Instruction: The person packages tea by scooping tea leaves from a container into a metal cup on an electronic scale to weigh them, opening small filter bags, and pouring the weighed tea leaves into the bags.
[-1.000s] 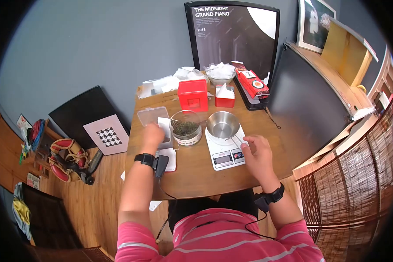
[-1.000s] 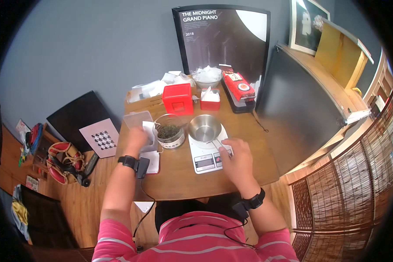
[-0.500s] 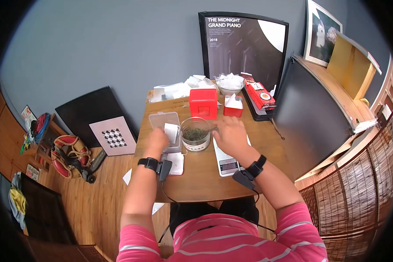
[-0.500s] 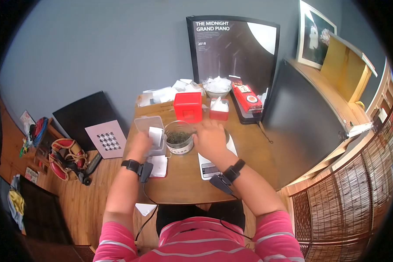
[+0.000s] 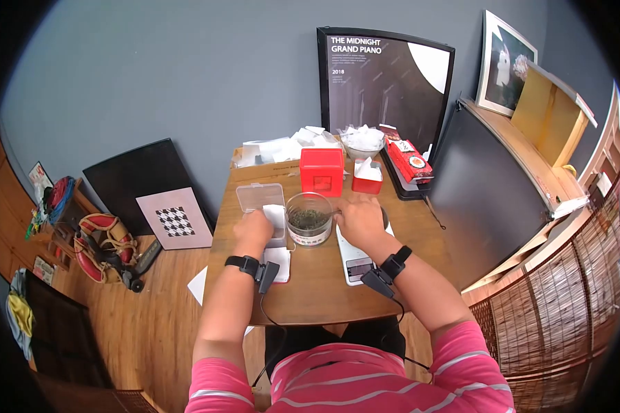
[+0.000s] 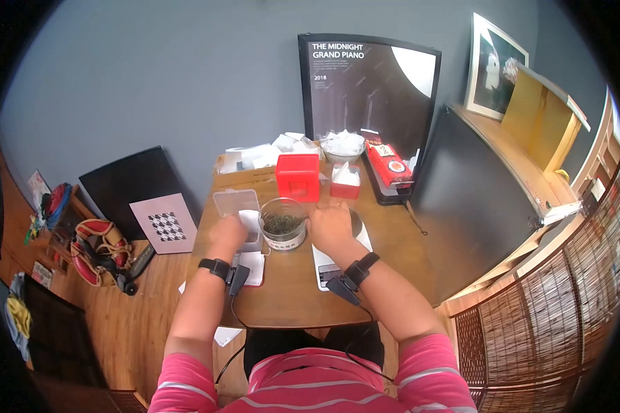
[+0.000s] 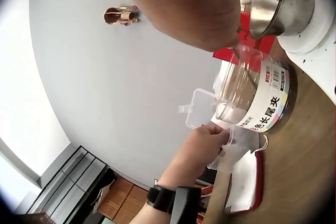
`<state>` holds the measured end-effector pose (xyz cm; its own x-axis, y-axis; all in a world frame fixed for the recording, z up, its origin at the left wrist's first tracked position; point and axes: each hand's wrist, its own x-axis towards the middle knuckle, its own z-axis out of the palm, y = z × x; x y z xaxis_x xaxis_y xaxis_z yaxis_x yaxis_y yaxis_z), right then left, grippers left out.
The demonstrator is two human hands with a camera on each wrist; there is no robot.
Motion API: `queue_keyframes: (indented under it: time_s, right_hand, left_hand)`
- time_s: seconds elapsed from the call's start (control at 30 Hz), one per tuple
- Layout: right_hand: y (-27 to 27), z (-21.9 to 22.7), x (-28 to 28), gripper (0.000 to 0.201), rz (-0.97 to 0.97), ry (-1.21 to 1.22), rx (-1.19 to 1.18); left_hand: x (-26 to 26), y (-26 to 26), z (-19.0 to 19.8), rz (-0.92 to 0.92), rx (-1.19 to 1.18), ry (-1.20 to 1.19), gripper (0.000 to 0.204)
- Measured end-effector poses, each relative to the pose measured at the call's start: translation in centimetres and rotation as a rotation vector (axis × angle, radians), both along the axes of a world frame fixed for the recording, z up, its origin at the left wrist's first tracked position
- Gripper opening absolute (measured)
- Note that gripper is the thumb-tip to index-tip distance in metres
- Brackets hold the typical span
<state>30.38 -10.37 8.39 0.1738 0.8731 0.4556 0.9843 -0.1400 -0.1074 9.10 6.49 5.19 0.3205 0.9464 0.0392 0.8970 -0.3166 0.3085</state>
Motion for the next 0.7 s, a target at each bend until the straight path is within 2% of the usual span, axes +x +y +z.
queue_keyframes:
  time_s: [0.2,0.27,0.3,0.33,0.37,0.4,0.47,0.5,0.57,0.63,0.7]
  right_hand:
    - [0.9,-0.6,-0.4,0.018,0.025,0.157,-0.079]
    - [1.1,-0.9,-0.6,0.017,0.032,0.162,-0.048]
    - [1.2,-0.9,-0.8,0.017,0.040,0.162,-0.018]
    - [1.2,-0.7,-1.0,0.017,0.041,0.164,-0.018]
    - [1.2,-0.5,-1.1,0.016,0.050,0.243,-0.022]
    - [1.1,-0.4,-1.2,0.016,0.055,0.324,-0.025]
    - [1.0,-1.0,-1.1,0.015,0.070,0.346,-0.011]
    - [1.0,-1.2,-1.0,0.014,0.092,0.360,0.008]
    - [0.8,-0.3,-1.4,0.014,0.057,0.403,-0.028]
    - [0.8,-0.1,-1.6,0.014,0.029,0.442,-0.068]
    - [0.9,-0.1,-1.4,0.017,0.022,0.582,-0.057]
  left_hand:
    - [-0.9,-0.3,-0.1,0.051,-0.009,-0.015,0.040]
    - [-1.4,-0.6,-0.3,0.059,0.077,-0.154,0.044]
    - [-1.9,-0.9,-0.5,0.060,0.077,-0.151,0.044]
    - [-2.6,-1.2,-0.6,-0.001,0.090,-0.295,0.044]
    - [-3.2,-1.7,-0.7,-0.064,0.102,-0.439,0.044]
    - [-3.6,-2.4,-0.7,-0.069,0.102,-0.436,0.044]
    - [-4.8,-4.5,-0.7,-0.033,0.183,-0.599,0.041]
    - [-5.5,-5.5,-0.7,-0.040,0.183,-0.593,0.041]
    - [-6.6,-7.4,-1.1,-0.027,0.052,-0.407,0.038]
    - [-6.9,-8.5,-2.4,-0.006,0.050,-0.353,0.038]
    - [-6.7,-9.1,-2.8,0.023,0.053,-0.304,0.039]
